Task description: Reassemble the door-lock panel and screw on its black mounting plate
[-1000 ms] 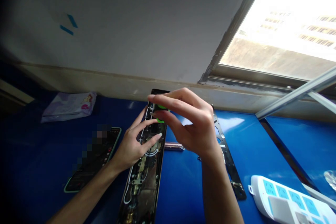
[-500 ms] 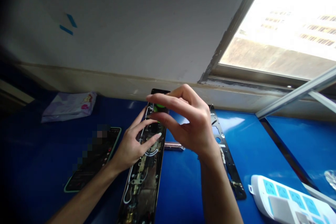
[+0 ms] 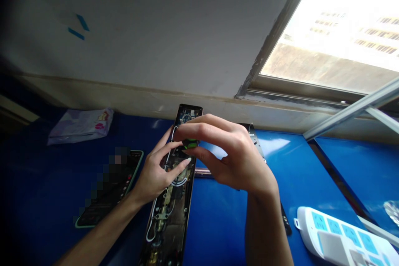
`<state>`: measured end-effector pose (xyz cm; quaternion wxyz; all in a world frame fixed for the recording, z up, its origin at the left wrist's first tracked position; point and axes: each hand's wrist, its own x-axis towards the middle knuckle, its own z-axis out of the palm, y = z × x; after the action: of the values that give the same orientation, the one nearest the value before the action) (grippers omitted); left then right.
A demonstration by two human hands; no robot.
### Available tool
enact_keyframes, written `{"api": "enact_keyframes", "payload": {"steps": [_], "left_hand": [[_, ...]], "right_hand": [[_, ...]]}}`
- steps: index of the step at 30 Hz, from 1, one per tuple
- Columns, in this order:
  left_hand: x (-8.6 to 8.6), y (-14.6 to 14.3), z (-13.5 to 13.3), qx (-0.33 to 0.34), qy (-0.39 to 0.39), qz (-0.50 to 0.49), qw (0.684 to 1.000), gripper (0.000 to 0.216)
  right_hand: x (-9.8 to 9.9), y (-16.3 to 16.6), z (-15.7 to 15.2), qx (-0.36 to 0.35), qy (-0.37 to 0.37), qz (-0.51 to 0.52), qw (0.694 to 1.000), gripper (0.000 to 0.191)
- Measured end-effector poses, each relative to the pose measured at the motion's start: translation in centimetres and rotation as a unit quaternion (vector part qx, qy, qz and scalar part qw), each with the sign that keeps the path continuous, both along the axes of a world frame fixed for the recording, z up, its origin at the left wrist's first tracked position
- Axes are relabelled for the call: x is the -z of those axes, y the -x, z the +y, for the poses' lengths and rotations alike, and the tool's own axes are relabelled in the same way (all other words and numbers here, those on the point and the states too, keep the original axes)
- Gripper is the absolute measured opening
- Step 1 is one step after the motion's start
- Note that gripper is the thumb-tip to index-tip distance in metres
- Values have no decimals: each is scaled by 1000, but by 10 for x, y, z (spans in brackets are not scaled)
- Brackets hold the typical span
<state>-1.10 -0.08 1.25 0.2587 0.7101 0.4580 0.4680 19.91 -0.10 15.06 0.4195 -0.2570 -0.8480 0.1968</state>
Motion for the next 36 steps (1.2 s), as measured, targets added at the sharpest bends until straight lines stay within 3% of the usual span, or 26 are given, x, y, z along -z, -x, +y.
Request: {"api": "enact_keyframes", "payload": {"steps": [26,36], "left_hand": [[4,-3,-1,-8,-22,-30,999,34],[7,-4,6,-13,-26,-44,999,33]], "right_hand": [[-2,9,-8,87,-75,-21,993,28],[2,4,-2,94,-44,-3,995,27]]}}
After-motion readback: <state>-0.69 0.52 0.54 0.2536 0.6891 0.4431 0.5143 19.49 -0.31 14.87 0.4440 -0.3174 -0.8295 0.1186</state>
